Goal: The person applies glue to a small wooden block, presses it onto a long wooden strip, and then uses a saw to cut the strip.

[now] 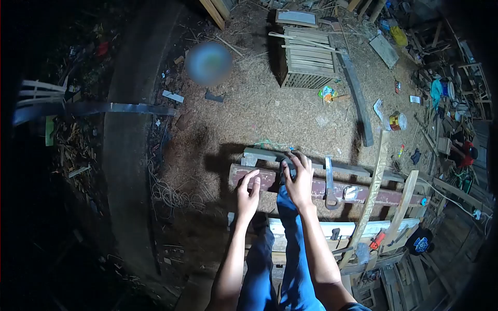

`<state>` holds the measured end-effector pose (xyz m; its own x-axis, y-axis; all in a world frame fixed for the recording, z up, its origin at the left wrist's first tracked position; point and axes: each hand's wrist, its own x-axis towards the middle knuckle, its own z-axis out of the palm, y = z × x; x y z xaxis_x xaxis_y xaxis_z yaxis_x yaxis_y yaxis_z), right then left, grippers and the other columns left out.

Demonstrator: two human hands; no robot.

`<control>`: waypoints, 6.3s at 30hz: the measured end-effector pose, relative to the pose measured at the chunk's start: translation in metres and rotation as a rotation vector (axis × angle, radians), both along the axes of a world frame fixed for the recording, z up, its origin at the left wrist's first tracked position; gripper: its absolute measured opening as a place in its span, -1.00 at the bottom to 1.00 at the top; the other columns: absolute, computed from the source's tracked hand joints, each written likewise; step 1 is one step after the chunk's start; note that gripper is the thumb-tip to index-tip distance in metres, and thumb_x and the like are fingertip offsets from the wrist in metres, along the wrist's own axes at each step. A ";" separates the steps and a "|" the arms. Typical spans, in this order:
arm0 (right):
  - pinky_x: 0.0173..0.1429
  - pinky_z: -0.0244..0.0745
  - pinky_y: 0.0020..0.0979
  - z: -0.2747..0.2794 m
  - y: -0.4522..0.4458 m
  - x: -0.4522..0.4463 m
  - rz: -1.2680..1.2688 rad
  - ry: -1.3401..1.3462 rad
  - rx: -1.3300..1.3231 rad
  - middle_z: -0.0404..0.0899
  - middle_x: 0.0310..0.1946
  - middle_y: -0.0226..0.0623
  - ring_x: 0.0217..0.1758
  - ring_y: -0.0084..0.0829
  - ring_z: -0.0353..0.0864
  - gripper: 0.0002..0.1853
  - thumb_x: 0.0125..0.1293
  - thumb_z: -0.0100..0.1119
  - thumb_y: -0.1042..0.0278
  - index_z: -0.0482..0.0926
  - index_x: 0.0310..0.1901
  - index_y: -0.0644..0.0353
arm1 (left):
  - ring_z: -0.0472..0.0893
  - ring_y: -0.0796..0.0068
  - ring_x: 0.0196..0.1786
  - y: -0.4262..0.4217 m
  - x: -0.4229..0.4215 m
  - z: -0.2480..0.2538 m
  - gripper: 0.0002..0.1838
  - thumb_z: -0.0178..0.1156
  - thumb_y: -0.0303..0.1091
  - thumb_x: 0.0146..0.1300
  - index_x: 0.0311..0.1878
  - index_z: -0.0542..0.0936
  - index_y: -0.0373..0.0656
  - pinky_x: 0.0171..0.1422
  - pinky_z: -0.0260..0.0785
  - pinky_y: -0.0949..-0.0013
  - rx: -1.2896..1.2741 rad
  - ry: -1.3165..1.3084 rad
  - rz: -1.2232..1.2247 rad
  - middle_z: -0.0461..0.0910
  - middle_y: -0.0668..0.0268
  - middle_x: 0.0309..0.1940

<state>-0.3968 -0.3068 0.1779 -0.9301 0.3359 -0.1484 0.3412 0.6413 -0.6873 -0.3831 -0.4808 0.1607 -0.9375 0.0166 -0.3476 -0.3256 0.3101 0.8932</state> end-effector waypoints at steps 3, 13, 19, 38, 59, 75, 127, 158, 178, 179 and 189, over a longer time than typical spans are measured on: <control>0.40 0.34 -0.05 -0.002 0.017 -0.048 0.016 -0.027 -0.021 0.56 0.22 0.02 0.27 0.08 0.49 -0.63 0.49 0.27 0.24 0.65 0.22 0.21 | 0.63 0.39 0.28 0.017 -0.045 -0.006 -0.70 0.17 -0.32 0.60 0.24 0.63 -0.28 0.45 0.38 0.31 -0.029 -0.002 -0.001 0.71 0.18 0.18; 0.39 0.33 -0.06 0.004 0.055 -0.168 -0.034 0.036 -0.020 0.57 0.22 -0.14 0.30 -0.05 0.47 -0.65 0.48 0.26 0.28 0.65 0.24 0.10 | 0.62 0.31 0.30 0.065 -0.177 0.002 -0.66 0.16 -0.24 0.61 0.26 0.61 -0.25 0.47 0.34 0.26 0.022 0.030 0.041 0.70 0.11 0.18; 0.41 0.33 -0.06 -0.003 0.045 -0.215 -0.076 0.070 -0.039 0.58 0.23 -0.15 0.32 -0.06 0.47 -0.66 0.48 0.25 0.30 0.65 0.24 0.06 | 0.63 0.37 0.25 0.061 -0.234 -0.006 -0.68 0.17 -0.27 0.61 0.26 0.61 -0.24 0.44 0.37 0.31 0.082 0.022 0.026 0.70 0.13 0.17; 0.32 0.39 -0.05 -0.062 0.151 -0.411 -0.405 0.076 -0.033 0.61 0.20 -0.14 0.26 -0.02 0.55 -0.66 0.48 0.25 0.25 0.66 0.23 0.05 | 0.63 0.38 0.26 0.117 -0.560 -0.094 -0.70 0.20 -0.30 0.58 0.21 0.64 -0.28 0.44 0.39 0.31 0.088 0.182 -0.420 0.72 0.18 0.14; 0.00 0.48 -0.11 -0.651 0.214 -0.720 -1.336 0.075 0.090 0.47 -0.12 0.05 -0.19 -0.04 0.52 -0.13 0.26 0.07 0.68 0.15 0.65 0.17 | 0.60 -0.06 0.08 0.343 -0.860 -0.624 -0.67 0.25 -0.55 0.26 0.10 0.66 -0.13 0.19 0.42 -0.02 -0.212 0.636 -1.176 0.72 0.11 -0.03; 0.27 0.56 -0.16 -0.478 0.172 -0.620 -1.586 0.065 -0.173 0.65 0.11 0.11 0.17 0.01 0.67 -0.61 0.56 0.15 0.32 0.55 0.32 0.29 | 0.67 0.35 -0.09 0.326 -0.819 -0.555 -0.59 0.19 -0.50 0.50 0.37 0.48 -0.29 0.05 0.53 0.29 -0.025 0.257 -0.990 0.71 0.14 -0.12; 0.36 0.47 -0.17 -0.420 0.123 -0.381 -1.802 0.328 -0.045 0.71 0.02 -0.07 0.19 -0.08 0.64 -0.71 0.43 0.33 0.33 0.73 0.10 0.25 | 0.64 0.09 0.30 0.356 -0.592 -0.385 -0.66 0.18 -0.33 0.53 0.24 0.61 -0.30 0.45 0.39 0.20 0.018 0.215 -1.670 0.70 0.01 0.17; 0.33 0.51 -0.02 -0.822 0.428 -0.271 -1.269 -0.079 0.054 0.61 0.11 0.05 0.21 0.11 0.57 -0.46 0.27 0.38 0.42 0.55 0.30 0.12 | 0.50 -0.15 0.34 0.574 -0.440 -0.757 -0.69 0.20 -0.41 0.43 0.20 0.62 -0.20 0.50 0.27 -0.04 -0.130 0.460 -1.612 0.60 -0.03 0.21; 0.24 0.51 -0.07 -0.857 0.399 -0.257 -1.331 -0.149 -0.245 0.58 0.13 0.03 0.23 0.06 0.55 -0.71 0.35 0.29 0.45 0.74 0.09 0.15 | 0.62 -0.10 0.19 0.557 -0.414 -0.751 -0.68 0.20 -0.52 0.39 0.19 0.63 -0.18 0.33 0.44 0.04 -0.106 0.463 -1.505 0.63 -0.01 0.17; 0.05 0.55 -0.15 -0.833 0.392 -0.250 -1.296 -0.042 0.065 0.66 -0.04 -0.04 0.03 -0.17 0.66 -0.76 0.49 0.23 0.35 0.73 0.09 0.19 | 0.64 -0.09 0.16 0.561 -0.415 -0.728 -0.68 0.19 -0.52 0.42 0.21 0.62 -0.19 0.32 0.46 0.06 -0.079 0.352 -1.484 0.63 -0.02 0.17; -0.08 0.46 -0.40 -0.292 0.431 -0.220 -1.330 0.271 -0.488 0.52 -0.42 -0.37 -0.26 -0.56 0.48 -0.62 0.64 0.13 0.10 0.66 0.05 0.33 | 0.15 -0.25 0.61 0.631 -0.422 -0.293 -0.56 0.27 -0.28 0.45 0.37 0.62 0.06 0.64 -0.03 -0.26 0.103 0.950 -1.260 0.22 -0.09 0.60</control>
